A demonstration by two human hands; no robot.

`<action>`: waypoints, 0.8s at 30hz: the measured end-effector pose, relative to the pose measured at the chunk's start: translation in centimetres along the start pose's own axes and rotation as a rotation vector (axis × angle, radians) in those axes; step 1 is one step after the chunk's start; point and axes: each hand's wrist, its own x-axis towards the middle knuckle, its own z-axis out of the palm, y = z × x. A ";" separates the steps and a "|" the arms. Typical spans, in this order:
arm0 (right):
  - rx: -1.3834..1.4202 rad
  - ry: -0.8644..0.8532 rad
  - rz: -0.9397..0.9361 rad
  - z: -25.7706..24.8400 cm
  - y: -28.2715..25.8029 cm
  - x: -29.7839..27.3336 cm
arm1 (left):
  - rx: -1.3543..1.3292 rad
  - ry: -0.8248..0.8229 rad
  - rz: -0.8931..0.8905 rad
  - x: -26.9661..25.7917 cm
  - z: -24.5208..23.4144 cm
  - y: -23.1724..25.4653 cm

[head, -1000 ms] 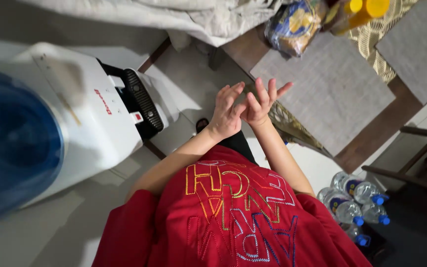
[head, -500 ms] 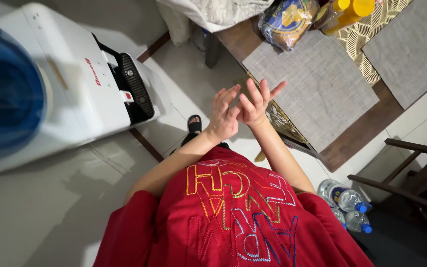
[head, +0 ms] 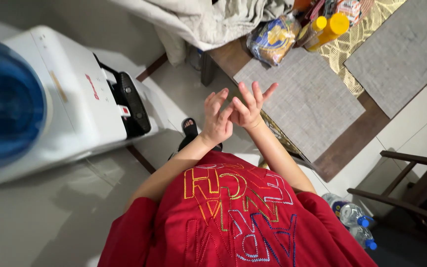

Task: Sweep the floor with a broom and then adjust/fold a decorative cloth on a table.

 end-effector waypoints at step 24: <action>0.216 -0.237 0.161 15.0 9.1 7.6 | -0.344 0.217 -1.089 -2.1 2.7 -21.7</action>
